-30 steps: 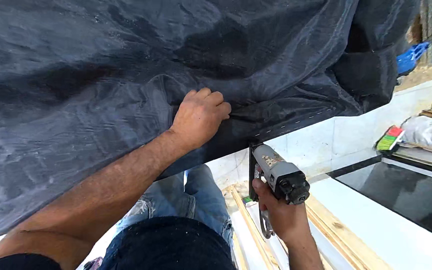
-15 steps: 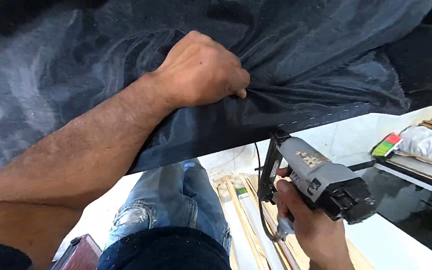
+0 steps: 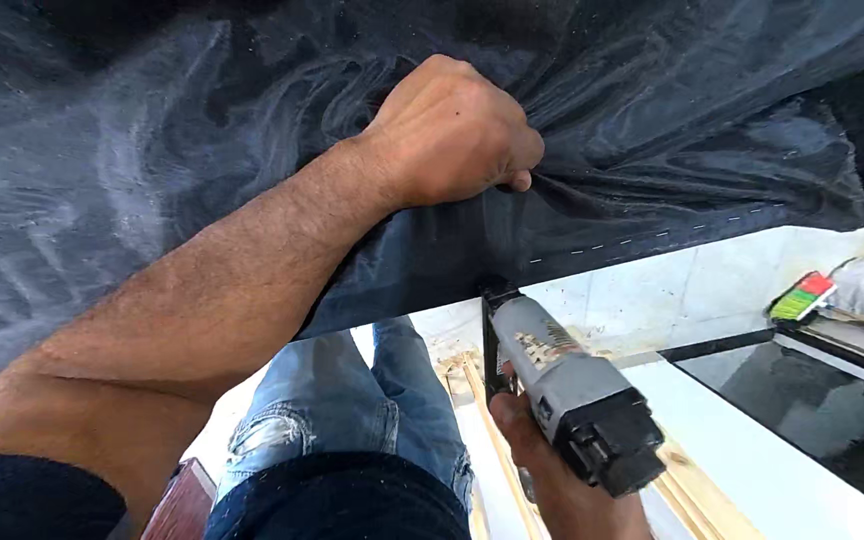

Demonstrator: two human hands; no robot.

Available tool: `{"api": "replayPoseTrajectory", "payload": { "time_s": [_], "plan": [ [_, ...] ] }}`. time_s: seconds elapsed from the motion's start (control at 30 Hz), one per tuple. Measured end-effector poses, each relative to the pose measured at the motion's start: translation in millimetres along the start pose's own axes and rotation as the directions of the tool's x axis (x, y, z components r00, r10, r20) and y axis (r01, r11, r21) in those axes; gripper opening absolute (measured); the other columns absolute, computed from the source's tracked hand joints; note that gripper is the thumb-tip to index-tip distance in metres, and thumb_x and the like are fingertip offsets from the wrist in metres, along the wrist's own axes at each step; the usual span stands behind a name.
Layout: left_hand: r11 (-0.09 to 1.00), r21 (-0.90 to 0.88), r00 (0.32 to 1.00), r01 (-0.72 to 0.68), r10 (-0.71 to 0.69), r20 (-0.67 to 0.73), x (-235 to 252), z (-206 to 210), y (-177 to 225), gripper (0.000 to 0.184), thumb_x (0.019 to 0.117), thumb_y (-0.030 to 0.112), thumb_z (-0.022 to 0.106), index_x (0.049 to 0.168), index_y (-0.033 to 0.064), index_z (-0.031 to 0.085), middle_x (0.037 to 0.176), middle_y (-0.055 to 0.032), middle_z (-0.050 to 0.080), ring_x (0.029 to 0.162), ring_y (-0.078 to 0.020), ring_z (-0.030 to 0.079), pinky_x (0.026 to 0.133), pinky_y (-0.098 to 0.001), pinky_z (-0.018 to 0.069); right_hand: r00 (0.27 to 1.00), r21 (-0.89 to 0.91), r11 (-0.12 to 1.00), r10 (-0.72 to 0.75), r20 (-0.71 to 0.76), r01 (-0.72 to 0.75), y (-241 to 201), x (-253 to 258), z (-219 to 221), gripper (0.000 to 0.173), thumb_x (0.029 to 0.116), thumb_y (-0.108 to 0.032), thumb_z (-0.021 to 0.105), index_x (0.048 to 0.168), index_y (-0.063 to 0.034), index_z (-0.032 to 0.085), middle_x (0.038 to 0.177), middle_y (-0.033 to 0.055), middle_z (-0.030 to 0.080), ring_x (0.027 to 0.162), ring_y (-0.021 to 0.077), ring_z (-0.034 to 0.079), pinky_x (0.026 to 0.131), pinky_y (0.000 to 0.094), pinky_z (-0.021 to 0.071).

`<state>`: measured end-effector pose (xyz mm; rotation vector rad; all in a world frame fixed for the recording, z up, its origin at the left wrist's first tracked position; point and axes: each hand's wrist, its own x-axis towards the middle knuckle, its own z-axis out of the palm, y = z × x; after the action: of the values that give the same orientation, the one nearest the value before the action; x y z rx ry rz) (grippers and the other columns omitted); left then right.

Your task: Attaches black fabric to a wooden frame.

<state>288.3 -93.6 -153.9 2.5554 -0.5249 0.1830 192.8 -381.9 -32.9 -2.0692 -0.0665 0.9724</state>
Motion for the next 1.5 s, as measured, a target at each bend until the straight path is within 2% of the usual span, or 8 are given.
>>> {"api": "replayPoseTrajectory", "payload": {
  "time_s": [0.47, 0.63, 0.73, 0.8, 0.93, 1.1, 1.3, 1.5],
  "plan": [
    [0.998, -0.044, 0.999, 0.032, -0.031, 0.027, 5, -4, 0, 0.037, 0.1047, 0.039, 0.051, 0.086, 0.0121, 0.067, 0.076, -0.0078, 0.067, 0.075, -0.0285, 0.069, 0.064, -0.0494, 0.0504, 0.999, -0.159, 0.987, 0.002, 0.051, 0.006, -25, -26, 77, 0.051, 0.0903, -0.047, 0.074, 0.118, -0.0049, 0.069, 0.086, -0.0044, 0.074, 0.073, 0.0040, 0.070, 0.066, 0.0287, 0.0638],
    [0.929, -0.025, 0.903, 0.370, -0.353, 0.244, -23, -62, 13, 0.058, 0.1008, 0.064, 0.045, 0.114, 0.0135, 0.071, 0.105, -0.0127, 0.072, 0.105, -0.0347, 0.069, 0.087, -0.0601, 0.0528, 0.999, -0.100, 0.994, 0.047, -0.015, -0.048, -25, -31, 92, 0.040, 0.0889, -0.047, 0.075, 0.104, -0.0102, 0.070, 0.074, -0.0044, 0.069, 0.058, 0.0085, 0.066, 0.054, 0.0302, 0.0602],
    [0.868, 0.101, 0.822, 0.486, -0.493, 0.283, -81, -91, 14, 0.069, 0.0897, 0.067, 0.063, 0.128, 0.0094, 0.067, 0.126, -0.0227, 0.063, 0.122, -0.0455, 0.058, 0.095, -0.0652, 0.0480, 0.998, -0.077, 0.996, 0.050, -0.045, -0.054, -23, -30, 96, 0.038, 0.0893, -0.046, 0.075, 0.104, -0.0108, 0.071, 0.073, -0.0026, 0.070, 0.058, 0.0116, 0.066, 0.054, 0.0314, 0.0606],
    [0.876, 0.122, 0.853, 0.466, -0.481, 0.203, -118, -86, 10, 0.058, 0.0893, 0.057, 0.071, 0.124, 0.0111, 0.068, 0.121, -0.0222, 0.063, 0.118, -0.0455, 0.058, 0.092, -0.0624, 0.0490, 0.996, -0.049, 0.997, 0.057, -0.066, -0.060, -20, -32, 101, 0.041, 0.0894, -0.047, 0.076, 0.107, -0.0100, 0.071, 0.074, -0.0006, 0.070, 0.057, 0.0139, 0.066, 0.054, 0.0323, 0.0605],
    [0.965, 0.043, 0.965, 0.259, -0.256, -0.063, -154, -55, -3, 0.032, 0.1053, 0.035, 0.054, 0.096, 0.0124, 0.073, 0.099, -0.0128, 0.068, 0.102, -0.0371, 0.063, 0.083, -0.0545, 0.0490, 0.988, 0.022, 0.998, 0.069, -0.136, -0.066, -22, -36, 115, 0.039, 0.0893, -0.042, 0.077, 0.106, -0.0079, 0.071, 0.070, 0.0025, 0.067, 0.052, 0.0167, 0.063, 0.050, 0.0328, 0.0578],
    [0.967, 0.022, 0.967, 0.253, -0.252, -0.038, -147, -54, 6, 0.030, 0.1070, 0.026, 0.050, 0.098, 0.0035, 0.068, 0.112, -0.0149, 0.067, 0.115, -0.0369, 0.060, 0.090, -0.0532, 0.0487, 0.981, 0.025, 0.994, 0.106, -0.161, -0.103, -25, -39, 124, 0.036, 0.0907, -0.040, 0.074, 0.109, -0.0096, 0.071, 0.066, 0.0041, 0.065, 0.052, 0.0187, 0.062, 0.050, 0.0351, 0.0568],
    [0.980, 0.080, 0.982, 0.180, -0.183, 0.040, -154, -70, 4, 0.034, 0.1111, 0.027, 0.040, 0.096, 0.0032, 0.059, 0.079, -0.0176, 0.063, 0.077, -0.0400, 0.069, 0.062, -0.0530, 0.0543, 0.981, 0.076, 0.989, 0.133, -0.138, -0.124, -24, -39, 120, 0.040, 0.0905, -0.040, 0.075, 0.113, -0.0080, 0.069, 0.068, 0.0056, 0.065, 0.053, 0.0187, 0.062, 0.050, 0.0339, 0.0564],
    [0.997, 0.059, 0.986, 0.059, -0.049, -0.159, -160, -61, -17, 0.033, 0.1090, 0.026, 0.046, 0.089, 0.0053, 0.061, 0.070, -0.0134, 0.059, 0.065, -0.0345, 0.065, 0.052, -0.0486, 0.0483, 0.985, 0.129, 0.988, 0.097, -0.144, -0.078, -25, -36, 118, 0.041, 0.0913, -0.038, 0.078, 0.108, -0.0025, 0.069, 0.071, 0.0061, 0.066, 0.054, 0.0183, 0.062, 0.049, 0.0338, 0.0573]
  ]
}}
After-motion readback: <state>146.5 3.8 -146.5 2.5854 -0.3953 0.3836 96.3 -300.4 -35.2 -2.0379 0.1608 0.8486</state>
